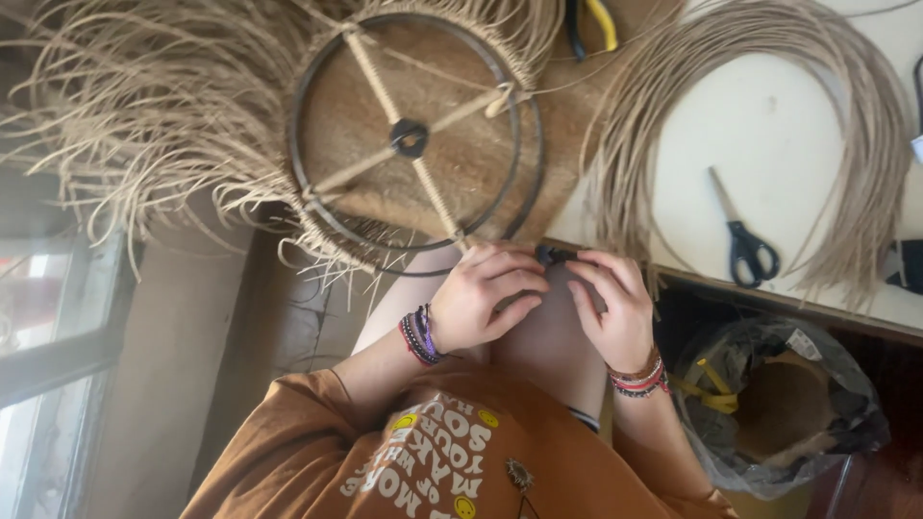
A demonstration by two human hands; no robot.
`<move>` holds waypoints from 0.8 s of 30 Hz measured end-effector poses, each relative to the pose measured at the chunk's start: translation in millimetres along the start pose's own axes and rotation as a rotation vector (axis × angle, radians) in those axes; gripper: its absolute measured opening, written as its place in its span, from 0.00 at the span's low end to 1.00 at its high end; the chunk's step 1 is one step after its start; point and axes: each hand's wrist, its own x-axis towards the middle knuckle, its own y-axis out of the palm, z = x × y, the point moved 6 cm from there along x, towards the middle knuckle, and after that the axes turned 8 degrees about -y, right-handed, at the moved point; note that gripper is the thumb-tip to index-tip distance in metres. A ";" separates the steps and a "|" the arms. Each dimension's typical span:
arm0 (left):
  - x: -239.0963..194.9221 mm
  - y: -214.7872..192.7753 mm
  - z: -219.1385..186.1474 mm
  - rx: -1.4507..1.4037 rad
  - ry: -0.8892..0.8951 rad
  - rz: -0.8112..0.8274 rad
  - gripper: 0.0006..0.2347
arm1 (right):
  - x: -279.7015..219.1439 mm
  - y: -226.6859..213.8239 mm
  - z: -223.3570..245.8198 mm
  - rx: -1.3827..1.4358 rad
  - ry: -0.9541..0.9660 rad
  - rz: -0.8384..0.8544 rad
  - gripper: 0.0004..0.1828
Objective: The person weaves thin natural fibers around a circular metal frame, repeatedly threading and pulling strands to build up a woven pattern. The person works by hand, handling the fibers and frame directly without tools.
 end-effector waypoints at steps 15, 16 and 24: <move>125.9 74.3 27.5 -0.154 -0.449 0.057 0.08 | 84.6 -24.9 -141.4 -0.187 0.010 0.048 0.20; 132.8 72.9 25.3 -0.155 -0.447 0.061 0.08 | 82.1 -19.3 -150.0 -0.189 0.013 0.045 0.20; 125.6 64.4 18.3 -0.366 -0.515 0.114 0.06 | 69.3 -6.9 -167.7 -0.295 -0.113 -0.038 0.13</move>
